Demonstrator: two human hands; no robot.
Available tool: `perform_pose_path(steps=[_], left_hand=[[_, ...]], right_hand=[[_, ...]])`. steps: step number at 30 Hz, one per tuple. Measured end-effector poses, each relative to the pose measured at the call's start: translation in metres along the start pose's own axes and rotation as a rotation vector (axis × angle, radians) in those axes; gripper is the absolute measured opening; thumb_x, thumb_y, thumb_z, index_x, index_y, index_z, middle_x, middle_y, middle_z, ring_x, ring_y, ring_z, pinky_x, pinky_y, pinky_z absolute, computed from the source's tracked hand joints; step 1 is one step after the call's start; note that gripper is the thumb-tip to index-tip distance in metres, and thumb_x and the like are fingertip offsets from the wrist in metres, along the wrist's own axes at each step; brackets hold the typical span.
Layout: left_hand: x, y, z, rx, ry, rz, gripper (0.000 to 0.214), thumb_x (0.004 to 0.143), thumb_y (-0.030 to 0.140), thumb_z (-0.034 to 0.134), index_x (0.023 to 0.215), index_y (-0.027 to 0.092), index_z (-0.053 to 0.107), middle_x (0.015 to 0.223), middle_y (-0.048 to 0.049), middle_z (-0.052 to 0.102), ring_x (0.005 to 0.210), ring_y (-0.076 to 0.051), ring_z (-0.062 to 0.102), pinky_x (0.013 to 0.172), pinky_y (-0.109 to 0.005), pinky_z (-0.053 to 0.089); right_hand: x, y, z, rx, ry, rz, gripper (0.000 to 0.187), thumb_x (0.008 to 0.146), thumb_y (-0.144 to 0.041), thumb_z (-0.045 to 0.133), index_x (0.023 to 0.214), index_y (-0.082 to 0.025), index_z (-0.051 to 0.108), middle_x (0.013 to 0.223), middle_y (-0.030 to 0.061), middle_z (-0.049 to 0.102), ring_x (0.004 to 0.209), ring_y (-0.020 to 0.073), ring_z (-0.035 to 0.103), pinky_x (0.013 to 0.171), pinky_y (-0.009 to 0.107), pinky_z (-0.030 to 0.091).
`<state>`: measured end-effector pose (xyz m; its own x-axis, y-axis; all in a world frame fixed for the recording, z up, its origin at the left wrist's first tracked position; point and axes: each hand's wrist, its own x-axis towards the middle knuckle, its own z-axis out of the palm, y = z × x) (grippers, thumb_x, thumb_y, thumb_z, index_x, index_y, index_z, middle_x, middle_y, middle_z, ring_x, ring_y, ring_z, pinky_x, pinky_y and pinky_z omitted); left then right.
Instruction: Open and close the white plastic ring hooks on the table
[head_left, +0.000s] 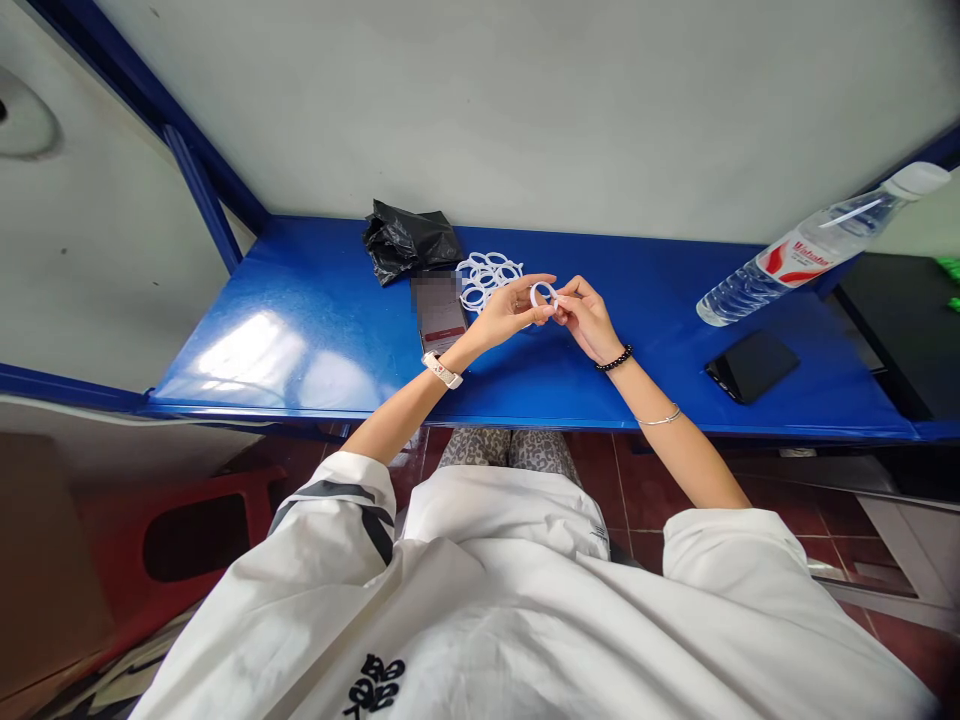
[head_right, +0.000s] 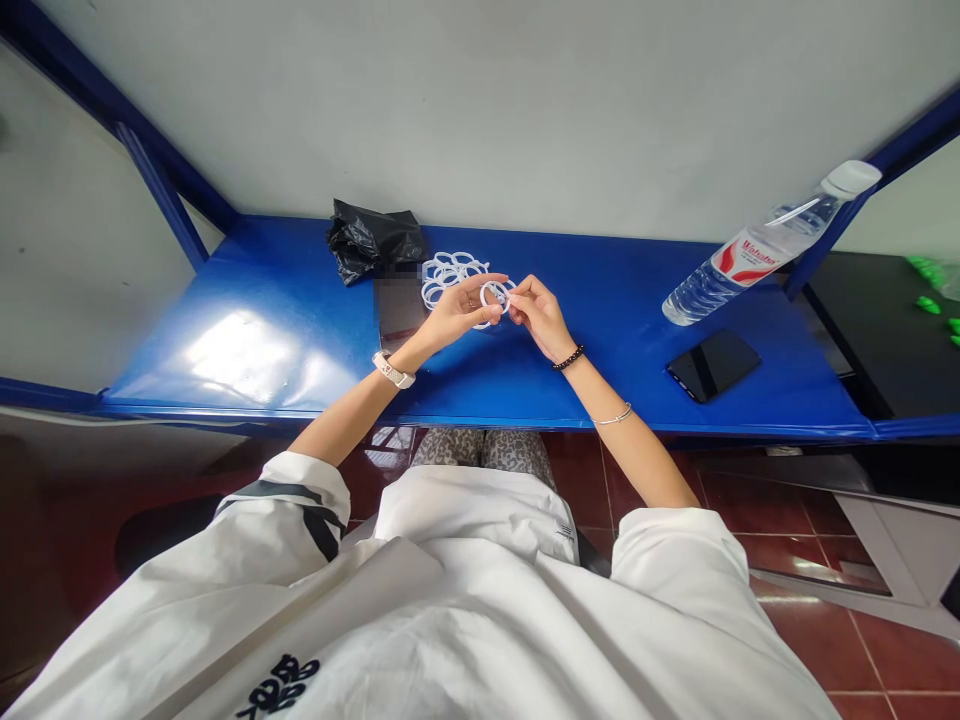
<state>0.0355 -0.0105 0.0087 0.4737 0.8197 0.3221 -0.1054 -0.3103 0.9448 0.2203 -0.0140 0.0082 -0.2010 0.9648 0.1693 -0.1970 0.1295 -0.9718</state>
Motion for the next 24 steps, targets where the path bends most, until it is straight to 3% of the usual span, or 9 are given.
perform_pose_path(steps=[9, 17, 24], left_hand=[[0.0017, 0.0024, -0.0054, 0.058, -0.002, 0.009, 0.074, 0.085, 0.074, 0.072, 0.130, 0.016, 0.067, 0.083, -0.0048, 0.071, 0.081, -0.020, 0.071, 0.080, -0.032, 0.057], [0.0010, -0.0041, -0.0030, 0.092, -0.008, 0.036, 0.076, 0.087, 0.075, 0.068, 0.139, 0.019, 0.062, 0.097, -0.0081, 0.072, 0.087, -0.020, 0.071, 0.081, -0.033, 0.060], [0.0015, -0.0022, -0.0054, 0.031, 0.012, 0.024, 0.081, 0.083, 0.071, 0.076, 0.142, 0.018, 0.061, 0.097, -0.0079, 0.072, 0.085, -0.020, 0.072, 0.086, -0.038, 0.061]], right_hand=[[-0.0008, -0.0017, -0.0033, -0.083, -0.050, -0.011, 0.058, 0.067, -0.070, 0.089, 0.081, -0.025, 0.055, 0.068, -0.0049, 0.058, 0.061, 0.0114, 0.052, 0.060, 0.026, 0.048], [0.0007, 0.0037, -0.0053, -0.104, -0.027, -0.009, 0.054, 0.071, -0.065, 0.087, 0.079, -0.025, 0.052, 0.072, -0.0043, 0.061, 0.064, 0.0117, 0.055, 0.061, 0.026, 0.050], [-0.0004, 0.0020, -0.0044, -0.089, -0.041, -0.024, 0.057, 0.067, -0.070, 0.090, 0.080, -0.025, 0.056, 0.072, -0.0040, 0.064, 0.063, 0.0122, 0.056, 0.062, 0.027, 0.051]])
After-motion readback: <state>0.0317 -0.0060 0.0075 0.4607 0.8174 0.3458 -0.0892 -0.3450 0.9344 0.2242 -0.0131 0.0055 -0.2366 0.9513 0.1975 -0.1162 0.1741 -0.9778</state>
